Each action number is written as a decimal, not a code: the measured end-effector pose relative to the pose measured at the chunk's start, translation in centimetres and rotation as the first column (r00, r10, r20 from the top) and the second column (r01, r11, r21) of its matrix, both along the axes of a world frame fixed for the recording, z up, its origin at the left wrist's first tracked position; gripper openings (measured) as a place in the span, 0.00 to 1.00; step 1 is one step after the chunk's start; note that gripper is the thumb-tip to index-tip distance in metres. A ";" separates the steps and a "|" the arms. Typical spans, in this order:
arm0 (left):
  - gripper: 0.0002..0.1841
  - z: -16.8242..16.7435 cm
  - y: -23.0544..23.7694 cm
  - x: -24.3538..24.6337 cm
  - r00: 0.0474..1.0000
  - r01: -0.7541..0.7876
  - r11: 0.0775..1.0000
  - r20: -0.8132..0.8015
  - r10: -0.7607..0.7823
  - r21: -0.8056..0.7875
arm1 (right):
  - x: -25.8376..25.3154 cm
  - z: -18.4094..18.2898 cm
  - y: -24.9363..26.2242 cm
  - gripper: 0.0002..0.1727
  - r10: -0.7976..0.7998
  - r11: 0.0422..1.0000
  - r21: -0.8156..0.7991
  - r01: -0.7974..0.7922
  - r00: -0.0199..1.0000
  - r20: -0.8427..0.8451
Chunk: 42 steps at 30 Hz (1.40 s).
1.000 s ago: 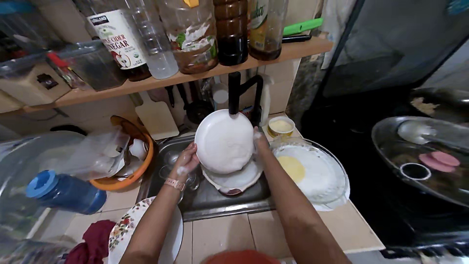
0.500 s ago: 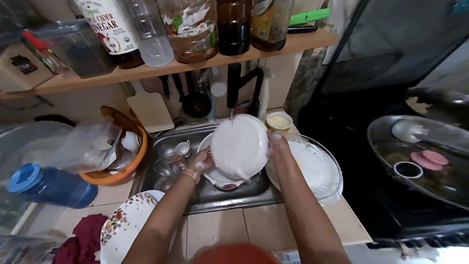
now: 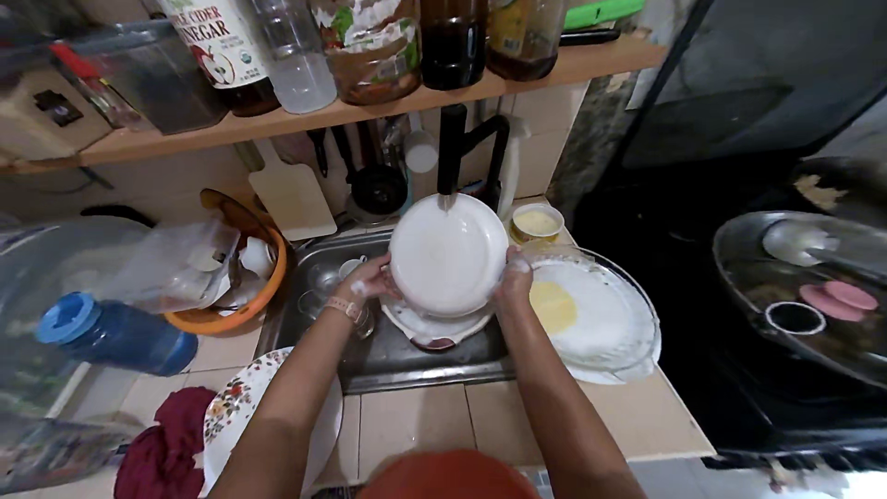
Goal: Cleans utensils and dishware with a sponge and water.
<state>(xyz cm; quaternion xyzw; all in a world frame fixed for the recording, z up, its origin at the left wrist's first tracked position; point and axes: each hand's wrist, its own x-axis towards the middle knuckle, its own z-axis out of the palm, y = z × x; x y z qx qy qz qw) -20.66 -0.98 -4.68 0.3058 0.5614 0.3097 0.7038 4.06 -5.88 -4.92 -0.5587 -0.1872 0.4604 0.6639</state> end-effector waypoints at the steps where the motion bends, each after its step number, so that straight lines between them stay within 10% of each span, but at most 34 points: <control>1: 0.27 0.3 -0.1 -0.3 1.000 -0.018 1.000 -0.021 0.019 0.003 | -0.6 -0.2 0.0 0.24 -0.005 1.000 -0.019 0.005 1.000 0.011; 6: 0.24 2.0 -0.9 -1.6 0.984 -0.063 0.989 -0.159 0.084 0.133 | -2.8 -2.8 0.5 0.27 0.064 0.984 -0.173 -0.034 0.983 0.173; 16: 0.25 4.7 -3.0 -1.6 0.957 0.050 0.973 -0.291 0.018 0.224 | -4.4 -1.9 -0.7 0.31 0.116 0.969 -0.202 -0.142 0.984 -0.138; 26: 0.41 -2.1 -2.8 1.8 0.963 -0.187 0.973 0.169 0.208 -0.133 | -2.0 2.6 -1.2 0.22 0.190 0.982 -0.024 -0.188 0.964 0.184; 31: 0.46 -1.9 -2.6 3.2 0.907 -0.349 0.936 0.238 0.347 -0.033 | -2.3 0.9 -0.7 0.31 0.131 0.991 -0.025 -0.129 0.973 0.188; 37: 0.24 -1.4 -3.0 2.1 0.830 -0.532 0.824 0.309 0.464 0.192 | -2.4 1.1 -1.1 0.30 0.079 0.991 -0.083 -0.109 0.949 -0.307; 39: 0.10 -1.5 -3.2 1.8 0.809 -0.565 0.797 0.330 0.486 0.214 | -2.3 1.3 -1.6 0.23 0.093 0.986 -0.105 -0.133 0.944 -0.316; 42: 0.16 -1.7 -3.6 1.0 0.854 -0.483 0.855 0.316 0.413 0.188 | -1.9 0.7 -1.7 0.43 0.151 0.983 -0.084 -0.165 0.977 -0.153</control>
